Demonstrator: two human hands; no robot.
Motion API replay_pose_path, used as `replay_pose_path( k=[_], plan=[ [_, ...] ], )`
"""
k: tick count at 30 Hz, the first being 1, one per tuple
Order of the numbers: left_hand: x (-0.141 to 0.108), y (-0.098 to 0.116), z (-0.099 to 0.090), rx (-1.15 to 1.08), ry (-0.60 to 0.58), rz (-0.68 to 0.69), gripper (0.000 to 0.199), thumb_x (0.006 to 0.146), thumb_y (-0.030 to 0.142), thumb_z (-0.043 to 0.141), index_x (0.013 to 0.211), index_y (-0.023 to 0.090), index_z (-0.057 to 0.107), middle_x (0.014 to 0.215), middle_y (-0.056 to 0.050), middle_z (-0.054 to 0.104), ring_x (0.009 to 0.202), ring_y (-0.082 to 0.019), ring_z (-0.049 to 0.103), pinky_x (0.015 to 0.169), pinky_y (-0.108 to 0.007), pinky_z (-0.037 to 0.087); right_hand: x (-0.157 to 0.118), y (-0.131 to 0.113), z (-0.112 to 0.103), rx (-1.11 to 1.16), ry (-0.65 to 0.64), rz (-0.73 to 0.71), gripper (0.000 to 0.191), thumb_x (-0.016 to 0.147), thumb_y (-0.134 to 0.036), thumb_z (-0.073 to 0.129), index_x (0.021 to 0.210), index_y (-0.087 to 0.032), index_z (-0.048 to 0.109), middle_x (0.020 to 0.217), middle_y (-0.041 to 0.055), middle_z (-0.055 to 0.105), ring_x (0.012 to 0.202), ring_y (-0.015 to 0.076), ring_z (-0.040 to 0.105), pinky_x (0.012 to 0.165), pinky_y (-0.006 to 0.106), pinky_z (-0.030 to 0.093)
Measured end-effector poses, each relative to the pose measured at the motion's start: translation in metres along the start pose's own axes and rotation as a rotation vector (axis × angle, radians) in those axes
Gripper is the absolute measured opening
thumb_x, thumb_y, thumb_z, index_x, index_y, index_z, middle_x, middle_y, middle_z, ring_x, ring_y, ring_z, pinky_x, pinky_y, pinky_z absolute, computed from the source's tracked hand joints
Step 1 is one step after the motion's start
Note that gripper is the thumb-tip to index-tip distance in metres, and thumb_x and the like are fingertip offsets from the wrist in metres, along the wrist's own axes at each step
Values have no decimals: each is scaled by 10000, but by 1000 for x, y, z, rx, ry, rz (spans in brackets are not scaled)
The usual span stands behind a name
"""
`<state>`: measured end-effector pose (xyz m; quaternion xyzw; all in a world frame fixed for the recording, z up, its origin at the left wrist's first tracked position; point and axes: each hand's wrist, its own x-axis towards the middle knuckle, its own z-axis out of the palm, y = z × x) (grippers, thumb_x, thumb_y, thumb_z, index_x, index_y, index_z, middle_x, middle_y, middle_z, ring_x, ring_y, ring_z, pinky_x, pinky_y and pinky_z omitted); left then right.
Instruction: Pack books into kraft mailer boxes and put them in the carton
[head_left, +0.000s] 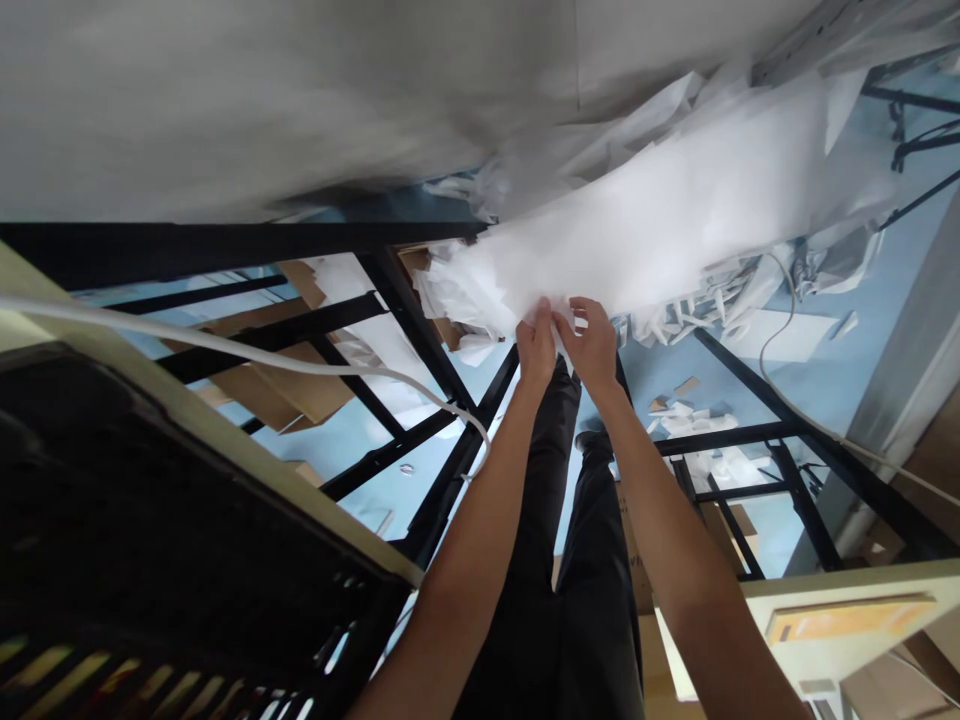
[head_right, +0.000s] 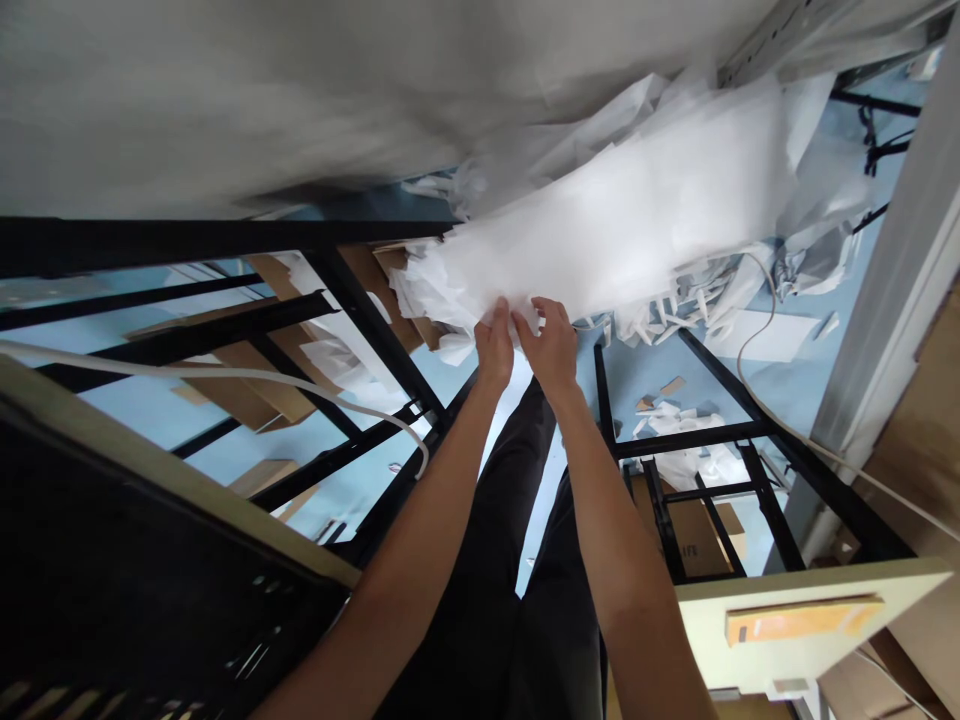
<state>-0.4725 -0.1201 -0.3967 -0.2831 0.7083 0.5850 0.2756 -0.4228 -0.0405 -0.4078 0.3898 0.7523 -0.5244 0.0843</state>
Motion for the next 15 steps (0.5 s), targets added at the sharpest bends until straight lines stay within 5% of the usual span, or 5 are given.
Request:
replay_pose_path(
  k=[4,10,13,15],
  plan=[
    [2,2,-1,-23,11,-22,350,1063,452,701,822,200,734,841,-59,770,899,-221,749,874,-327,605,5,-1,1,-13,12,2,311,1062,-477,729,1223,-212,732,1264,121,781,1096,232,774,851,334,684],
    [15,-4,-7,99,61,0,415,1088,498,663,796,203,692,823,-57,747,956,-260,778,979,-389,631,5,0,-3,-55,173,72,243,1106,-407,550,1038,-236,708,1052,92,795,982,241,766,999,420,635],
    [23,-6,-13,219,256,80,266,1095,439,681,1121,183,749,1275,-149,801,1338,-299,727,1262,-468,517,3,-10,-13,-58,258,108,193,1072,-382,539,1030,-239,662,1066,104,771,1030,253,745,1016,422,613],
    [24,-5,-13,259,379,171,433,1063,421,743,1422,192,668,1649,-185,625,1614,-290,534,1409,-480,340,0,-23,-23,-9,228,89,155,1039,-364,547,1012,-243,640,1051,90,758,1007,241,727,986,394,611]
  ],
)
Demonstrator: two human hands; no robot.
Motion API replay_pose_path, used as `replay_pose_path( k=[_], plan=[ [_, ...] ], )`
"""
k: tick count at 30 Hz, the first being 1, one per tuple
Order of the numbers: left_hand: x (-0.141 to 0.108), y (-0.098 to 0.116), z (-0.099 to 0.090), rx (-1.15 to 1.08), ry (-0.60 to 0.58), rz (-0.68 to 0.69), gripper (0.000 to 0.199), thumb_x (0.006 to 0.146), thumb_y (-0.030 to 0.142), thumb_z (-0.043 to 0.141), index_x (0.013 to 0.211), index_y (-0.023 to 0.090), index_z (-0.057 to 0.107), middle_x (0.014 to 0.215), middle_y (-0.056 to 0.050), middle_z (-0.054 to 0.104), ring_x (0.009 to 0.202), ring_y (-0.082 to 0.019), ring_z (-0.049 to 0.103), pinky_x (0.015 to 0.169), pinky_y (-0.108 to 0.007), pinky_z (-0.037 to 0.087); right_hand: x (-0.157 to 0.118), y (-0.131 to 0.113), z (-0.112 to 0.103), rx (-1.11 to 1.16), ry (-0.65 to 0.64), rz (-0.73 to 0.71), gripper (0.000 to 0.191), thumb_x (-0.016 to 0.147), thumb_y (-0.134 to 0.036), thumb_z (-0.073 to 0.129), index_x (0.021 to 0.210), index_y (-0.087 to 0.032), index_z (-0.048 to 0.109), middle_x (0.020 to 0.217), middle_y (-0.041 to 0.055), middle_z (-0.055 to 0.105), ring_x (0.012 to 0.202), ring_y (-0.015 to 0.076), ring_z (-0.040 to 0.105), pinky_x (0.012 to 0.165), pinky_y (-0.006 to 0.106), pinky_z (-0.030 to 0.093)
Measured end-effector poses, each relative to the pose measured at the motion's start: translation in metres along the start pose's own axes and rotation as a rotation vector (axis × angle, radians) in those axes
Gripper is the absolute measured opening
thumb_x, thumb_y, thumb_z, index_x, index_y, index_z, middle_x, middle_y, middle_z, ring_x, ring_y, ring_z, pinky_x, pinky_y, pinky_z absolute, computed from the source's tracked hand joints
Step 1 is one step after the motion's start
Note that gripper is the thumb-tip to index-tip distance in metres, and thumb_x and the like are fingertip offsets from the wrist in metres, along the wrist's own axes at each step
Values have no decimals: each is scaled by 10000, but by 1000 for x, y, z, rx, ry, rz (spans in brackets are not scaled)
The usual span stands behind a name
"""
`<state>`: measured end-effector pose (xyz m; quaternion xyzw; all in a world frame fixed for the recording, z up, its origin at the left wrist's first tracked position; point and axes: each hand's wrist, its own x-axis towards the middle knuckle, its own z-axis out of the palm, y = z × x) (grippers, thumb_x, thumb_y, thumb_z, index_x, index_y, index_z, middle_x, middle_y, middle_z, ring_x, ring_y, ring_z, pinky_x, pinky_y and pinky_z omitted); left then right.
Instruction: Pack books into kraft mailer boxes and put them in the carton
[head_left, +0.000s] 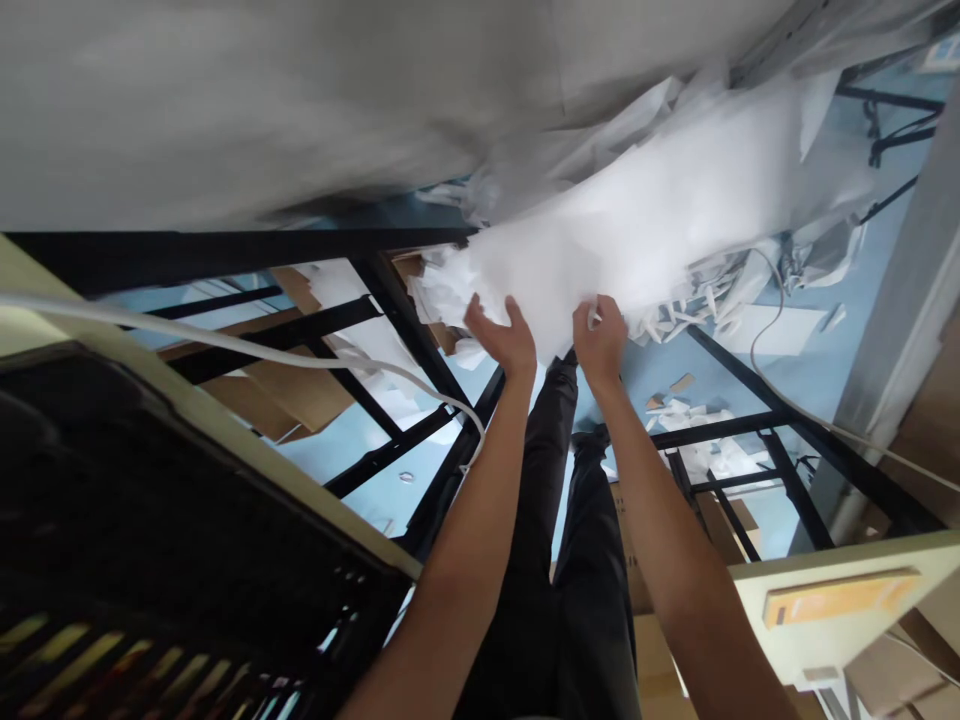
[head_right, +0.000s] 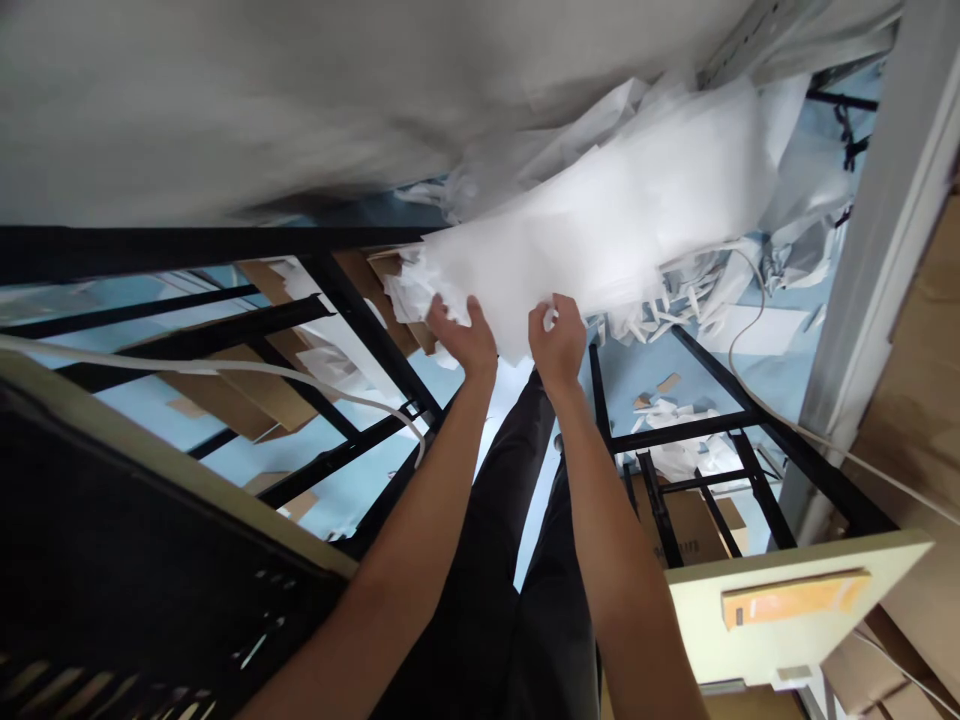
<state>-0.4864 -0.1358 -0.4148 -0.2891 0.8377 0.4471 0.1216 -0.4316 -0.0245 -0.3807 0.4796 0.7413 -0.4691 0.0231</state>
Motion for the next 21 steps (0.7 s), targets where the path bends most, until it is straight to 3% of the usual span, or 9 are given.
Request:
replay_pose_path(
  k=[1,3,5,7,10,15,18,21],
  plan=[
    [-1,2,1,-14,4,29,531,1054,441,758,1508,203,620,1747,-181,533,1686,-280,446,1438,-475,284,-2,-8,-6,29,-44,-8,147,1023,-361,548,976,-246,626,1007,75,748,966,233,714,960,381,610],
    [-6,9,4,-132,-152,4,579,1080,545,702,1559,236,602,1794,-142,498,1718,-269,409,1442,-471,293,-8,-26,-21,102,-164,-17,181,1014,-378,529,900,-254,597,898,41,718,881,221,681,913,365,605],
    [-14,20,10,-315,-414,-136,599,1115,692,555,1511,256,662,1694,-113,630,1656,-283,514,1401,-475,394,-17,-44,-41,185,-255,-18,242,1031,-415,495,883,-254,597,850,26,710,869,220,673,895,356,598],
    [-25,36,12,-472,-607,-282,727,1109,812,413,1426,239,728,1523,-117,765,1573,-312,614,1350,-468,480,-30,-59,-67,217,-259,-13,261,1042,-445,494,927,-249,624,859,24,731,908,232,689,894,349,590],
    [-49,69,6,-544,-766,-351,855,1065,908,357,1323,207,771,1326,-132,848,1499,-349,682,1288,-460,552,-53,-72,-121,102,-133,13,193,1003,-444,579,959,-263,629,794,1,702,830,241,677,829,340,566],
    [-112,131,-28,-326,-1063,-237,948,910,1050,471,1235,218,788,1226,-175,850,1483,-407,686,1161,-521,643,-105,-65,-222,24,217,45,223,1026,-479,619,910,-288,610,692,-39,607,662,203,598,719,318,529],
    [-154,152,-50,-153,-1161,-103,991,817,1109,502,1175,233,797,1167,-191,841,1489,-453,667,1112,-569,661,-145,-50,-271,130,400,77,270,1064,-521,626,938,-283,639,800,-5,700,733,208,665,733,338,571],
    [-199,162,-67,29,-1326,5,854,716,1022,738,1098,262,814,1124,-186,833,1457,-497,671,1055,-595,674,-191,-28,-308,227,544,64,285,1085,-542,632,962,-286,662,1048,61,774,995,251,752,876,406,636]
  ],
)
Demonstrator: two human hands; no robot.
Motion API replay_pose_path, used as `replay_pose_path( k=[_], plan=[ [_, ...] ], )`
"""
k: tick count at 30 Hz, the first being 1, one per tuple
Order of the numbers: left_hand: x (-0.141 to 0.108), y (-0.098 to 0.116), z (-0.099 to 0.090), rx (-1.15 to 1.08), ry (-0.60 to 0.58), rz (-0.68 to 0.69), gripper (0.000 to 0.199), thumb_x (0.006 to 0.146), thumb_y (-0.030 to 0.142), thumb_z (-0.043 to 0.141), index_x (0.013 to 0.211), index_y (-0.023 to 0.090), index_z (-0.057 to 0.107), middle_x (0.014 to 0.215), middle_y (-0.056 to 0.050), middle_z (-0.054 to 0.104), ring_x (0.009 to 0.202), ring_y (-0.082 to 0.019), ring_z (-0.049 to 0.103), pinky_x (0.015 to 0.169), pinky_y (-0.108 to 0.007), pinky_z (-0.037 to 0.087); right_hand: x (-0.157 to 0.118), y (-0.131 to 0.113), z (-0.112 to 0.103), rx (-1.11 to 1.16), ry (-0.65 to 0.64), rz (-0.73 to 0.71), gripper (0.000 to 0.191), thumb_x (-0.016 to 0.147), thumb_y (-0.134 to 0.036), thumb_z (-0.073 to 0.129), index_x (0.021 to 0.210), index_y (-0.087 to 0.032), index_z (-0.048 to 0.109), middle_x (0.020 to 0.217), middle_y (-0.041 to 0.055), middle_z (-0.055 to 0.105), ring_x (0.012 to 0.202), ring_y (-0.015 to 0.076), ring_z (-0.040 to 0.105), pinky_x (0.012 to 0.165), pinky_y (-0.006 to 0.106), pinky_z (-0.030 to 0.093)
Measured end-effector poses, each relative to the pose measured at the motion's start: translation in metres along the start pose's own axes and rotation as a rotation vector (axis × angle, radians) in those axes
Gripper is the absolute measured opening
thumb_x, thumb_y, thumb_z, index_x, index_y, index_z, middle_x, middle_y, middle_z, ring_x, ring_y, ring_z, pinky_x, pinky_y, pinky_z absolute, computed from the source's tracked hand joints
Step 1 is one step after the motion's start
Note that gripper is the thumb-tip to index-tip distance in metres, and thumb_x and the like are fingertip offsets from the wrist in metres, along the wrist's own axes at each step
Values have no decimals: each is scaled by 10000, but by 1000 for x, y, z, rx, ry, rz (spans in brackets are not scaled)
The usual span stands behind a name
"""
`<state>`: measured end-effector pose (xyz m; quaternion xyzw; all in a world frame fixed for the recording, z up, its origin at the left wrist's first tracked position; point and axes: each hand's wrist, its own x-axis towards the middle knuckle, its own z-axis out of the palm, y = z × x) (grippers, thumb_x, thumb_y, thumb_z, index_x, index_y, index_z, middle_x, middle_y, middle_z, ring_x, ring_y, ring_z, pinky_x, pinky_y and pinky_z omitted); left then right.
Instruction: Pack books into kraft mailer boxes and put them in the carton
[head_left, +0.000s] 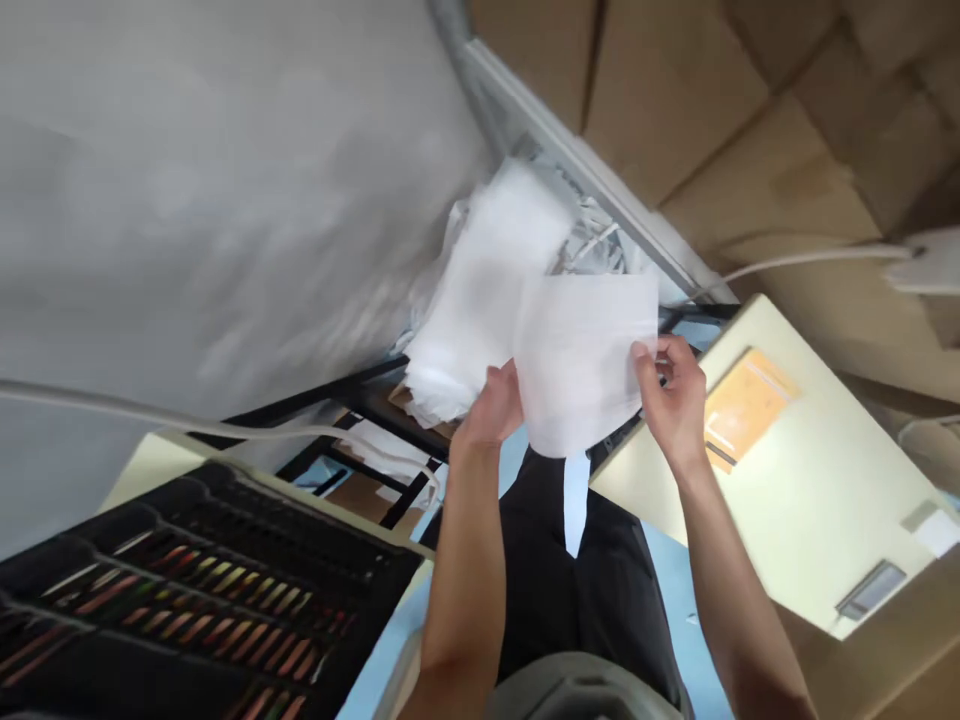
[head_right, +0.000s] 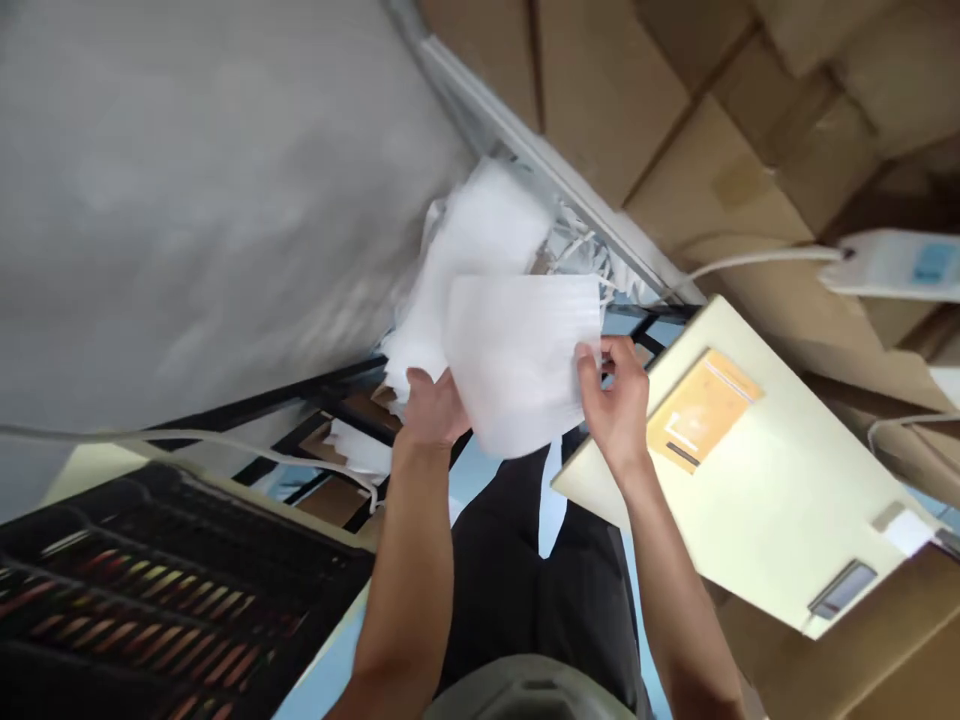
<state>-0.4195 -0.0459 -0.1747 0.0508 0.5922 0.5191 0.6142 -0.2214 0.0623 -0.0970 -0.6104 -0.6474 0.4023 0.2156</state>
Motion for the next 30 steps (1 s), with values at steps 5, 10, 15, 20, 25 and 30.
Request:
replay_pose_path(
  k=[5,10,15,20,25,30],
  plan=[
    [-51,9,94,153,-284,-73,655,576,715,996,1053,292,845,970,-127,829,1323,-500,742,985,-561,704,-50,32,-95,148,97,93,295,1129,-571,585,1042,-298,652,1248,84,768,1209,288,735,998,481,637],
    [-104,-18,201,156,-431,-190,472,643,575,943,966,253,822,864,-102,806,1167,-471,807,861,-529,728,-117,78,-182,314,226,306,327,1119,-589,611,1008,-284,653,917,-1,713,828,206,682,735,331,583],
    [-133,-89,280,231,-418,-267,351,718,450,876,992,238,818,954,-102,828,1167,-446,805,902,-531,711,-182,139,-252,384,431,426,366,1046,-644,699,1064,-279,720,986,32,778,889,242,736,746,361,608],
    [-143,-163,344,413,-535,-80,393,853,441,861,1202,264,827,1169,-110,841,1259,-398,773,1008,-511,676,-231,219,-298,320,578,485,390,969,-635,789,1059,-259,735,981,38,791,833,227,727,711,344,605],
    [-158,-226,379,696,-478,168,509,949,425,820,1427,272,735,1359,-145,790,1290,-349,746,1062,-486,647,-260,311,-316,217,660,562,389,975,-610,751,1071,-234,726,1000,18,759,636,120,529,594,269,475],
    [-185,-267,391,1040,-580,517,435,1007,289,724,1441,279,716,1511,-136,714,1449,-334,663,1224,-537,571,-270,361,-320,13,706,521,316,1044,-538,662,1115,-240,740,1140,92,761,854,205,676,775,385,610]
  ],
)
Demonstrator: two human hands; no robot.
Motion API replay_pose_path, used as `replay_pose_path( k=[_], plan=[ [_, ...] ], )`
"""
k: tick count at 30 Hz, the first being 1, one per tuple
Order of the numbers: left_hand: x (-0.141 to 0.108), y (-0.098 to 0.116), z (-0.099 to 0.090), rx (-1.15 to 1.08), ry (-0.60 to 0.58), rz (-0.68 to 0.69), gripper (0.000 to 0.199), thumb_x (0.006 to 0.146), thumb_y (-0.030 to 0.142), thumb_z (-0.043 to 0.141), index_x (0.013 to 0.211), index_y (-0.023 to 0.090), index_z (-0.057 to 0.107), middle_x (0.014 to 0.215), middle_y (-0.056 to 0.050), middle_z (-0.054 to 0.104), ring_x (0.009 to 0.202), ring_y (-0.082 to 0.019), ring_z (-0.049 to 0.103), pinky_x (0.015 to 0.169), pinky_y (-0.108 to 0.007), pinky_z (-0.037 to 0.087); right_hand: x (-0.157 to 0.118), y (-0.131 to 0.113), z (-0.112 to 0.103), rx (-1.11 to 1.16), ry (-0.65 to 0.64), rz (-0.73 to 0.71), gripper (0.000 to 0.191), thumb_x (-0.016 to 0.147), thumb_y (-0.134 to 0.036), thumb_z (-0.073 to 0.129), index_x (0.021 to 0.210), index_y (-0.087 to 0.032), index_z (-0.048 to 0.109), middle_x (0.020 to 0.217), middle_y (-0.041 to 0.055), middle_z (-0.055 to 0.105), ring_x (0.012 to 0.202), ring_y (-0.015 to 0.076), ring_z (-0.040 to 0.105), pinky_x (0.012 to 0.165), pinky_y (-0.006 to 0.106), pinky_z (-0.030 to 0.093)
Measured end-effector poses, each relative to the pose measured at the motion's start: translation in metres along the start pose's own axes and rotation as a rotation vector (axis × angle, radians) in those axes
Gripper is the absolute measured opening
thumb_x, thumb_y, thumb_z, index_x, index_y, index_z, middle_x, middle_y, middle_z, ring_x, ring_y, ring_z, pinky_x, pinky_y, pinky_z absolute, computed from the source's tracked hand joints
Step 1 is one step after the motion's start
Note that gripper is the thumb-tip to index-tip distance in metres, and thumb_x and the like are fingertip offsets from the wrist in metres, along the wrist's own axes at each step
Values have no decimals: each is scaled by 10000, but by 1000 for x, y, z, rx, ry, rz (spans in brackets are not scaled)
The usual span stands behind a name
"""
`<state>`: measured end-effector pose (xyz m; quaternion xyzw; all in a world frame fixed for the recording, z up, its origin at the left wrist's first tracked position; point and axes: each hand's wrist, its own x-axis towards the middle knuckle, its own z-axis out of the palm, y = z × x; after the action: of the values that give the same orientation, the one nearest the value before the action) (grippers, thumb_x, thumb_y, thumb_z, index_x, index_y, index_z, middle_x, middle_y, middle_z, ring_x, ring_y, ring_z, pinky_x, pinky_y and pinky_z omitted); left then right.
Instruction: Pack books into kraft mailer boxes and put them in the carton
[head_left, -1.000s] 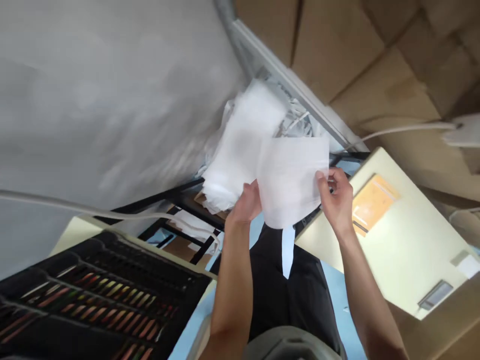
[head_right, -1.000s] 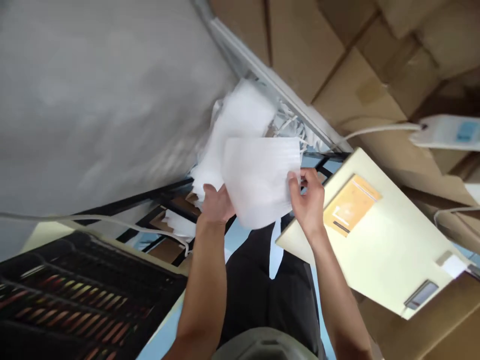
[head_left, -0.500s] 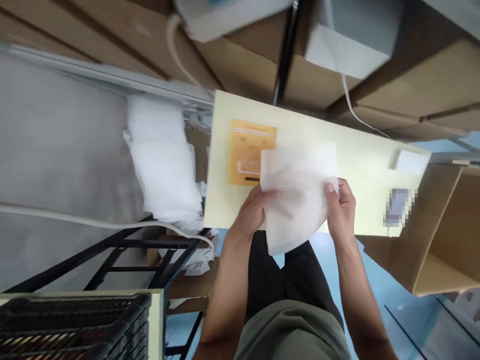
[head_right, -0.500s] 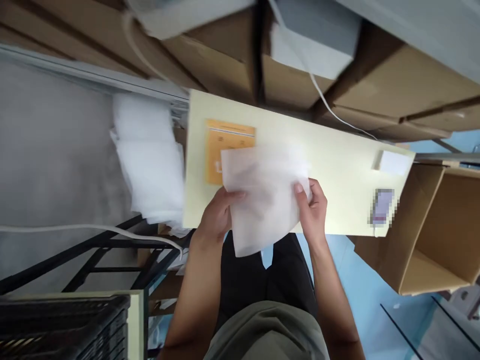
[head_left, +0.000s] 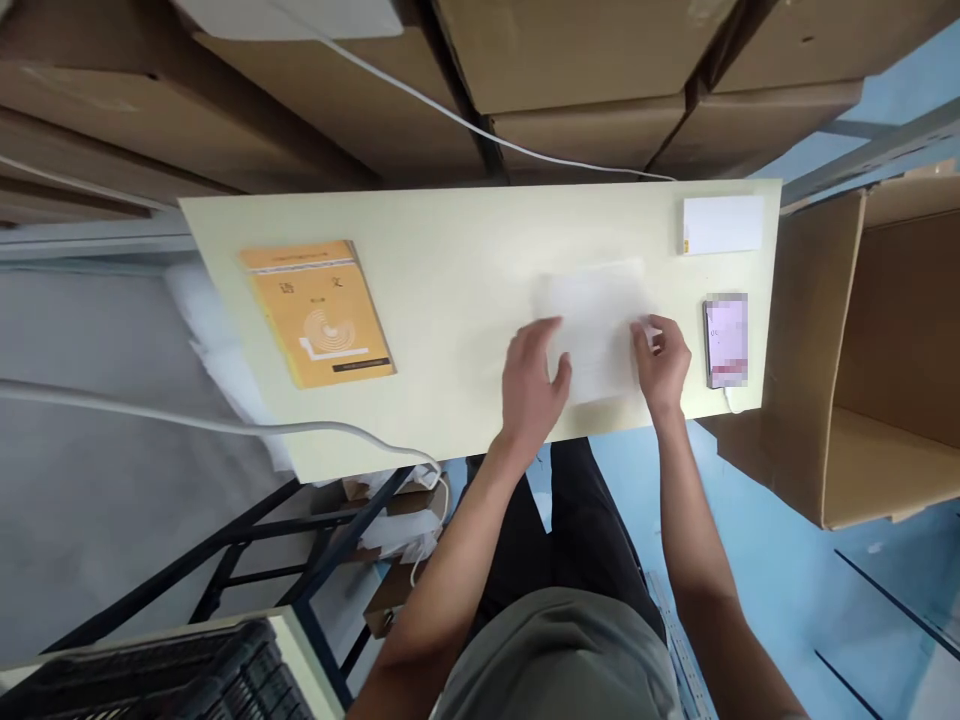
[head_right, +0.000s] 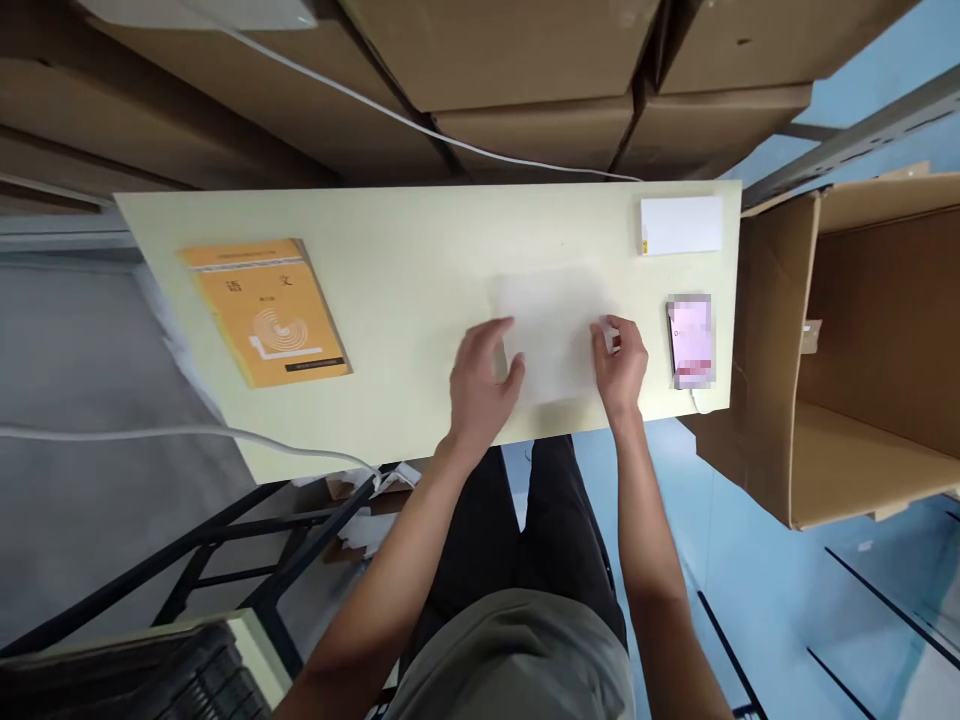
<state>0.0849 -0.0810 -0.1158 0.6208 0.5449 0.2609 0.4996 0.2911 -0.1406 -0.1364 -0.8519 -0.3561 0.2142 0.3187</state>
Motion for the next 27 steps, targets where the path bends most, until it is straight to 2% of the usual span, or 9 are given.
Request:
replay_pose_path(
  k=[4,7,9,12,16,18,22,24,27],
  plan=[
    [-10,6,27,-35,-162,19,315,1065,322,653,1360,293,760,1454,-119,757,1374,-306,718,1168,-522,610,0,-4,-6,-69,72,-147,249,1102,-479,614,1064,-264,734,1467,156,680,1391,353,667,1080,621,620],
    [-13,16,29,-186,-151,-86,337,1067,474,703,1342,292,773,1479,-130,751,1396,-311,710,1142,-496,620,-12,-27,-16,7,-29,-124,283,1143,-511,573,1146,-271,724,1312,125,772,1239,305,768,1013,555,684],
    [-12,28,16,-344,-133,-191,435,1034,608,744,1334,295,780,1487,-142,749,1384,-320,720,1113,-473,631,-26,-51,-22,88,-121,-95,300,1155,-525,568,1223,-277,722,1219,98,809,1087,266,814,911,465,719],
    [-11,48,-16,-513,-62,-312,558,951,756,783,1256,289,802,1390,-150,786,1318,-344,750,1040,-453,650,-50,-95,-23,221,-272,-150,277,1162,-497,570,1260,-311,751,1318,81,805,1143,255,821,889,420,735],
    [-6,52,-64,-422,127,-329,426,861,612,922,1066,260,797,1060,-80,795,1102,-297,775,955,-389,638,-74,-134,-8,392,-507,-298,266,1183,-431,545,1279,-337,774,1375,54,808,1310,249,785,1069,433,705],
    [-1,39,-83,-323,241,-352,293,856,475,928,963,248,777,932,-34,751,957,-242,745,894,-347,615,-78,-132,2,383,-488,-300,275,1192,-400,525,1273,-319,775,1382,70,807,1349,254,768,1148,460,670],
    [9,-1,-106,-197,383,-462,140,901,329,842,852,237,748,789,9,667,784,-176,623,755,-304,531,-71,-88,16,96,-202,-155,302,1158,-439,585,1369,-284,736,1564,156,694,1513,352,647,1238,637,589],
    [12,-21,-109,-167,432,-491,106,901,286,834,849,239,754,740,20,621,749,-166,580,722,-297,499,-66,-61,20,-26,-111,-107,383,1151,-447,578,1476,-274,680,1661,187,605,1592,395,563,1248,726,549],
    [8,-42,-105,-171,481,-515,121,931,260,803,829,235,744,677,35,544,679,-150,524,670,-287,472,-62,-39,23,-117,-85,-123,494,1158,-444,545,1621,-275,579,1748,202,507,1667,420,469,1272,783,496]
  ],
)
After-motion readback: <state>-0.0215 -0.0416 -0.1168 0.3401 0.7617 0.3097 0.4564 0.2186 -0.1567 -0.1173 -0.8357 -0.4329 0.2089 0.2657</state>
